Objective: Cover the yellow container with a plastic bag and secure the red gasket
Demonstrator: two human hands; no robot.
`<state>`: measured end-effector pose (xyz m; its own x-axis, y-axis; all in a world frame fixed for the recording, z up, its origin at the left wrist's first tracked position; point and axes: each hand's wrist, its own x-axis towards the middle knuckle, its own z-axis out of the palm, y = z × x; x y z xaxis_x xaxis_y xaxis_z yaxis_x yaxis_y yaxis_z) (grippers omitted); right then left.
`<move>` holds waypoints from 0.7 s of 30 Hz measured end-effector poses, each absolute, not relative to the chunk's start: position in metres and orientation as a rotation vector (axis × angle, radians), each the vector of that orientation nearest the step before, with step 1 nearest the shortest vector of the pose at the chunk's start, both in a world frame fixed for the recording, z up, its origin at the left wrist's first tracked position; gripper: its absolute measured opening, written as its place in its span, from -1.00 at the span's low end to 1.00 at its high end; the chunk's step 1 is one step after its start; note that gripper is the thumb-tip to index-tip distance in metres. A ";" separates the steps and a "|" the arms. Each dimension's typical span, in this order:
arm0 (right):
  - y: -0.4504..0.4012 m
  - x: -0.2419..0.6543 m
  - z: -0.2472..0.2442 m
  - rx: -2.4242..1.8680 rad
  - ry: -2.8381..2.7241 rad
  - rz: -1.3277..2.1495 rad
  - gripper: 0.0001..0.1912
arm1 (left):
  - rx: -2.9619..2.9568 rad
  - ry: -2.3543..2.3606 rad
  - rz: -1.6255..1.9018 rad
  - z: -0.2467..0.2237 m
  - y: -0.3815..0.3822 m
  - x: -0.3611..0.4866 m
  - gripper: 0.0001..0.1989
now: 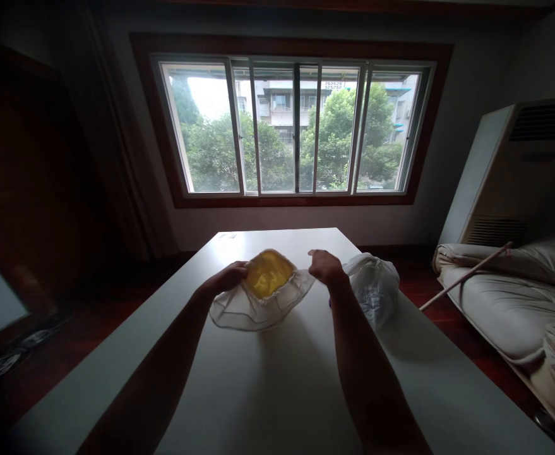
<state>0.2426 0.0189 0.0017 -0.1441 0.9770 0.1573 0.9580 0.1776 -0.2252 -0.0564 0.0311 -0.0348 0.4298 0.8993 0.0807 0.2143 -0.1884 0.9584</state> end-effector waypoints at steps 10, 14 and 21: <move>-0.002 0.215 0.024 -1.589 -2.124 0.244 -0.57 | 1.746 1.099 0.825 -0.023 0.020 -0.050 -0.78; 0.007 0.212 0.015 -1.585 -2.211 0.293 -0.67 | 1.786 1.179 0.823 -0.028 0.026 -0.051 -0.72; 0.011 0.213 0.008 -1.657 -2.220 0.251 -0.71 | 2.087 1.578 0.794 0.000 0.003 -0.053 -0.18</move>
<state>0.2128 0.0106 0.0077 -0.2490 0.9523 0.1766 0.8887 0.2971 -0.3491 -0.0531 0.0027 -0.0001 0.1991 0.9601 0.1963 0.7299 -0.2789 0.6240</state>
